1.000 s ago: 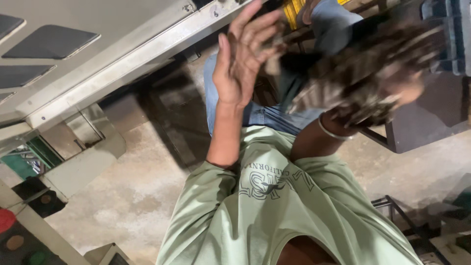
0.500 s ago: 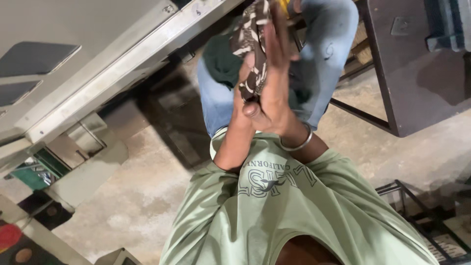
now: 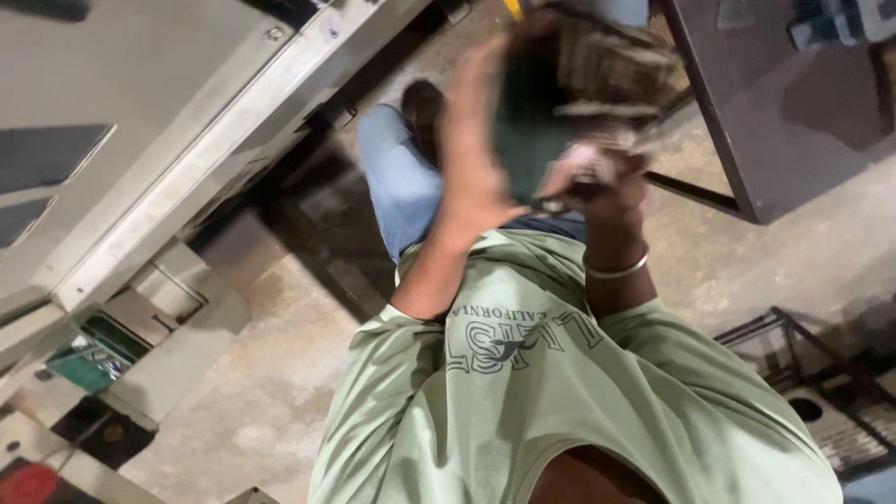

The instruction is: The person sits on the floor and uses a wrench to tighten or adjust the handles on a large industrial machine. They repeatedly open and close the machine doors to check the alignment of the handles.

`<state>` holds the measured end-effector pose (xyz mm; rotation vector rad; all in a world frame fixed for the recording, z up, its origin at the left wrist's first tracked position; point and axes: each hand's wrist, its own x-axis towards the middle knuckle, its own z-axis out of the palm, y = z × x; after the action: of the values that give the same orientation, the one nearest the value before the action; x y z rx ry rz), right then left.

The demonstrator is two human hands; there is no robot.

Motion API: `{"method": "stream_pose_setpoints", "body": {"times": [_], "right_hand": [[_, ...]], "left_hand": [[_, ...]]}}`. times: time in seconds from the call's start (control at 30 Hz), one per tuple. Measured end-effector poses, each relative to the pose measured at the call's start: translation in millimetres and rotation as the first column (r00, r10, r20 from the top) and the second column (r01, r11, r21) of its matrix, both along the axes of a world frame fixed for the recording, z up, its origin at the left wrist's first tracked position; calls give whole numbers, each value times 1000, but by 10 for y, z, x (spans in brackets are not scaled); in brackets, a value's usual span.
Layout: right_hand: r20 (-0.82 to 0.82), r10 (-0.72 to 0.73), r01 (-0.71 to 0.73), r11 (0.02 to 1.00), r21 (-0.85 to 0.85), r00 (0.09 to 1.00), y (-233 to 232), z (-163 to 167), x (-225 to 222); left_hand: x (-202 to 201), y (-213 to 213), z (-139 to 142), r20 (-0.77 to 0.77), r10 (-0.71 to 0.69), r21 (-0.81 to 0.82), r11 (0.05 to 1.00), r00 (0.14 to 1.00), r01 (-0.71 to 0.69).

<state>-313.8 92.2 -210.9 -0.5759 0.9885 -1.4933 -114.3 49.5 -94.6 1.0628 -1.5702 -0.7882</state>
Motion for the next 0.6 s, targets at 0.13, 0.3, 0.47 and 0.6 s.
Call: {"method": "stream_pose_setpoints", "body": {"times": [0.13, 0.3, 0.47, 0.6], "right_hand": [[-75, -172, 170, 985, -24, 982, 87, -179, -503], [-583, -457, 351, 889, -293, 672, 383, -204, -1142], [-308, -800, 777, 587, -228, 514, 490, -250, -2308], [-774, -584, 821, 550, -154, 246, 8, -630, -2822]], "left_hand": [[-557, 27, 96, 526, -203, 39, 976, 826, 215], [-713, 164, -205, 251, -525, 125, 851, 813, 511], [-654, 137, -269, 39, -531, 353, 800, 846, 485], [-609, 49, -132, -35, -506, 289, 821, 862, 493]]}}
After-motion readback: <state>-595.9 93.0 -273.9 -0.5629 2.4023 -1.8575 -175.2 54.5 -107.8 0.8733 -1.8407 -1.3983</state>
